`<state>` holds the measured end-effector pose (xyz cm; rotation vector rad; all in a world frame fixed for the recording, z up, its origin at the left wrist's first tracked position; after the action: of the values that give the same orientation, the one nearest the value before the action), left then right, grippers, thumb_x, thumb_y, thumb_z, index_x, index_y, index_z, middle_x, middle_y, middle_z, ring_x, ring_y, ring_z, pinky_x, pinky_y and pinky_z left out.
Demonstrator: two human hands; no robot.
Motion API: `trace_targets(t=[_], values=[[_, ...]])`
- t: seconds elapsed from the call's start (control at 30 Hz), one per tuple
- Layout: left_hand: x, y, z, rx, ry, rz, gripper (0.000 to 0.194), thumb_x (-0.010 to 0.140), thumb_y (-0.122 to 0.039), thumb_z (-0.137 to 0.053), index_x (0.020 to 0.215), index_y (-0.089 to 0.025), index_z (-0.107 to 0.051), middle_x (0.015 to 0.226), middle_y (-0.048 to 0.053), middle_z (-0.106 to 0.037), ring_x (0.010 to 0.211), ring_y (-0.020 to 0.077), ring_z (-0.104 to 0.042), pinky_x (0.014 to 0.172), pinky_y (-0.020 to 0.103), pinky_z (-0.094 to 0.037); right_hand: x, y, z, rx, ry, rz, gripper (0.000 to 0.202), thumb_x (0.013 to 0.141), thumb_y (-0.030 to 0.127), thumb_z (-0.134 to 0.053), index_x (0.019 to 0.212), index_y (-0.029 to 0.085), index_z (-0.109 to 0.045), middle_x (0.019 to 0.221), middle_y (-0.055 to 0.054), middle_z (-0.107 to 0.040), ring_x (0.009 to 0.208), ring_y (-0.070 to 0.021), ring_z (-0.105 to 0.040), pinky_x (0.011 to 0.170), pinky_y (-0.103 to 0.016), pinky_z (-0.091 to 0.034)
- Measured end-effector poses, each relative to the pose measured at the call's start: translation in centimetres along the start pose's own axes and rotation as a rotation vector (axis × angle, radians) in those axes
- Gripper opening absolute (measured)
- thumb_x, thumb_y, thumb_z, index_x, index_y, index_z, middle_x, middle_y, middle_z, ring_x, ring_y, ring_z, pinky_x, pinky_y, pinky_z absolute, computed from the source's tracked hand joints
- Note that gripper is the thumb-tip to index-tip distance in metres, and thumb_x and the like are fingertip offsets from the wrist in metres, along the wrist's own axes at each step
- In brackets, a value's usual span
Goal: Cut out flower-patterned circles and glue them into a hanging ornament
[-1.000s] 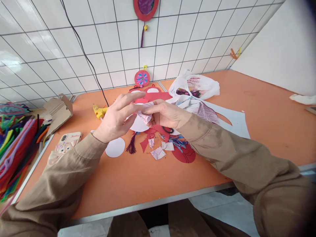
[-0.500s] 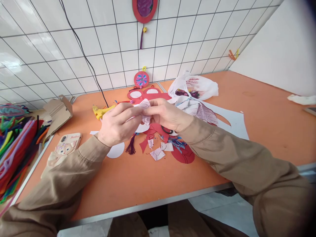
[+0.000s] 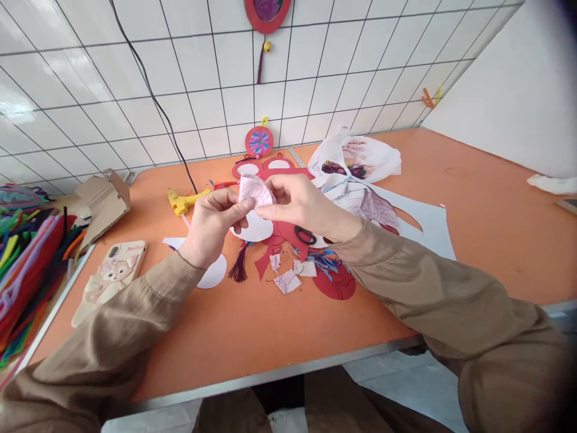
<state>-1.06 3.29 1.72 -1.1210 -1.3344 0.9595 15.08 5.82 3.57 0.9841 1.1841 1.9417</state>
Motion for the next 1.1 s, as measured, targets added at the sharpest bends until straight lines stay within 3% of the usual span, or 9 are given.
trace_targets(t=[0.17, 0.3, 0.43, 0.53, 0.7, 0.83, 0.97, 1.1], values=[[-0.5, 0.9, -0.2, -0.122, -0.021, 0.028, 0.037, 0.062, -0.043, -0.092, 0.062, -0.017, -0.066, 0.05, -0.001, -0.063, 0.044, 0.008, -0.054, 0.043, 0.019, -0.043, 0.2, -0.2, 0.3, -0.135, -0.102, 0.078, 0.022, 0.073, 0.019, -0.064, 0.063, 0.02, -0.044, 0.063, 0.004, -0.045, 0.059, -0.0095, -0.04, 0.053, -0.027, -0.029], [-0.6, 1.5, -0.4, -0.151, 0.135, 0.107, 0.035, 0.06, -0.036, -0.094, 0.082, -0.018, -0.075, 0.071, 0.001, -0.072, 0.057, 0.0133, -0.065, 0.046, 0.022, -0.052, 0.0, 0.1, 0.1, -0.258, -0.086, 0.126, 0.018, 0.07, 0.014, -0.06, 0.062, 0.019, -0.044, 0.06, 0.005, -0.045, 0.059, -0.0087, -0.039, 0.054, -0.026, -0.029], [-0.5, 2.0, -0.2, -0.139, 0.255, 0.176, 0.026, 0.063, -0.03, -0.094, 0.073, -0.016, -0.075, 0.058, 0.001, -0.068, 0.049, 0.0121, -0.062, 0.045, 0.021, -0.051, -0.3, 0.5, -0.3, -0.277, 0.02, 0.087, 0.017, 0.072, 0.013, -0.06, 0.062, 0.018, -0.047, 0.059, 0.004, -0.05, 0.058, -0.0091, -0.044, 0.053, -0.026, -0.031], [-0.6, 2.2, -0.2, -0.224, 0.233, 0.21, 0.024, 0.068, -0.032, -0.091, 0.069, -0.015, -0.074, 0.061, 0.002, -0.07, 0.046, 0.0098, -0.06, 0.043, 0.02, -0.049, 0.0, 0.6, 0.4, -0.15, 0.098, 0.059, 0.011, 0.076, 0.019, -0.063, 0.069, 0.018, -0.054, 0.067, 0.001, -0.06, 0.063, -0.0113, -0.054, 0.058, -0.026, -0.042], [-0.9, 2.4, -0.7, -0.35, 0.14, 0.315, 0.03, 0.064, -0.033, -0.093, 0.063, -0.013, -0.072, 0.06, 0.002, -0.07, 0.043, 0.0063, -0.057, 0.042, 0.016, -0.046, 0.5, 0.7, 2.4, -0.121, 0.061, 0.008, 0.015, 0.079, 0.03, -0.07, 0.083, 0.018, -0.063, 0.081, -0.003, -0.067, 0.074, -0.0146, -0.062, 0.067, -0.029, -0.051], [-1.2, 2.6, -1.0, -0.402, 0.101, 0.309, 0.029, 0.064, -0.033, -0.094, 0.064, -0.014, -0.073, 0.051, -0.001, -0.065, 0.041, 0.006, -0.054, 0.041, 0.015, -0.044, 0.2, 0.1, 1.0, -0.156, 0.15, -0.031, 0.026, 0.077, 0.035, -0.076, 0.088, 0.017, -0.062, 0.076, -0.001, -0.066, 0.069, -0.0143, -0.061, 0.059, -0.027, -0.046], [-1.5, 3.1, -1.1, -0.382, 0.145, 0.314, 0.023, 0.067, -0.032, -0.092, 0.069, -0.016, -0.076, 0.056, 0.0, -0.068, 0.044, 0.0072, -0.057, 0.042, 0.016, -0.046, 0.0, -0.4, -0.6, -0.061, 0.131, 0.034, 0.022, 0.081, 0.027, -0.07, 0.071, 0.017, -0.053, 0.065, 0.002, -0.062, 0.06, -0.0105, -0.058, 0.054, -0.024, -0.042], [-1.4, 2.6, -0.9, -0.285, 0.185, 0.287, 0.025, 0.064, -0.035, -0.093, 0.072, -0.017, -0.079, 0.061, 0.003, -0.071, 0.055, 0.0123, -0.063, 0.049, 0.02, -0.05, 0.1, -0.2, -0.7, 0.024, 0.235, 0.019, 0.027, 0.08, 0.025, -0.07, 0.064, 0.018, -0.05, 0.061, 0.001, -0.062, 0.056, -0.0101, -0.056, 0.052, -0.024, -0.041]])
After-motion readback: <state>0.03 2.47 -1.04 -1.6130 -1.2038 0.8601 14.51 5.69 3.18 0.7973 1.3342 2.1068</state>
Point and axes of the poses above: each hand's wrist, its own x-axis towards the middle knuckle, its own z-axis out of the back of the hand, y = z × x, the point moved 3 cm from there along x, towards the middle knuckle
